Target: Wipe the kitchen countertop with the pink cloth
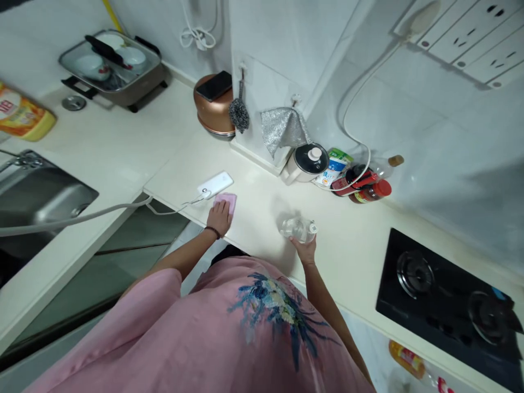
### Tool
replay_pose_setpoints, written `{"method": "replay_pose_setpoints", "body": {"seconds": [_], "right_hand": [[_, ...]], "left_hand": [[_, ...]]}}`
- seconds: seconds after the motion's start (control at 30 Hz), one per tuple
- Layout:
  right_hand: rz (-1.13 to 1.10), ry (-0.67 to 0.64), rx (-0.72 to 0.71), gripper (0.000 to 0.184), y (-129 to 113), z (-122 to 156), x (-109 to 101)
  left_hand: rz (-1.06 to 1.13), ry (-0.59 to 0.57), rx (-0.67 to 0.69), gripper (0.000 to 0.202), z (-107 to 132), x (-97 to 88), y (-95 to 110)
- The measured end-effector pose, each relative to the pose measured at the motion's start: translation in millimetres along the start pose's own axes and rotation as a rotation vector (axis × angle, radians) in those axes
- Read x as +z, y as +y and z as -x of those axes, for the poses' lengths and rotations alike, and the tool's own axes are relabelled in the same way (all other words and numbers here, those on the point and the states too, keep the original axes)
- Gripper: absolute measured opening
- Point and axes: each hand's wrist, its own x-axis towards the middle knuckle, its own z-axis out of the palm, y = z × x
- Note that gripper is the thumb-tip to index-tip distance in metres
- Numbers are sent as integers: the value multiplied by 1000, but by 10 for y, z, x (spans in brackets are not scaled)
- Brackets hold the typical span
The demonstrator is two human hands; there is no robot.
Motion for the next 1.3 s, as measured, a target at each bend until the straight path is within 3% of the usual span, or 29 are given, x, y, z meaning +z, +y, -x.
{"method": "replay_pose_setpoints", "body": {"seconds": [0.13,0.23,0.3,0.43,0.57,0.73,0.9,1.1,1.2,1.3], "right_hand": [[-99,35,39,106,-166,-151,104],[-111,11,79,105,-198,-103,-100],[-54,-79,131,102,-202,-42,-313],[278,-251,243,91,-225,52,-522],[678,-344,199,81,-295,73,-274],[856,-395,143,76,-361,63,-12],[714,-267,142,76,-295,107,-157],[264,0,183,96,-167,332,-574],[114,208,201,105,-26,470,-806],[61,411,172,113,167,566,-1005]], "left_hand": [[42,37,1,67,-213,-36,-19],[83,41,27,69,-217,47,-9],[101,29,29,71,-209,92,-14],[123,5,31,74,-219,109,-31],[118,-4,32,74,-228,88,-38],[122,-20,35,75,-245,73,-32],[153,-5,-17,78,-310,76,11],[175,23,-87,77,-409,99,113],[180,4,-34,76,-368,163,363],[193,-103,209,75,-157,317,875]]}}
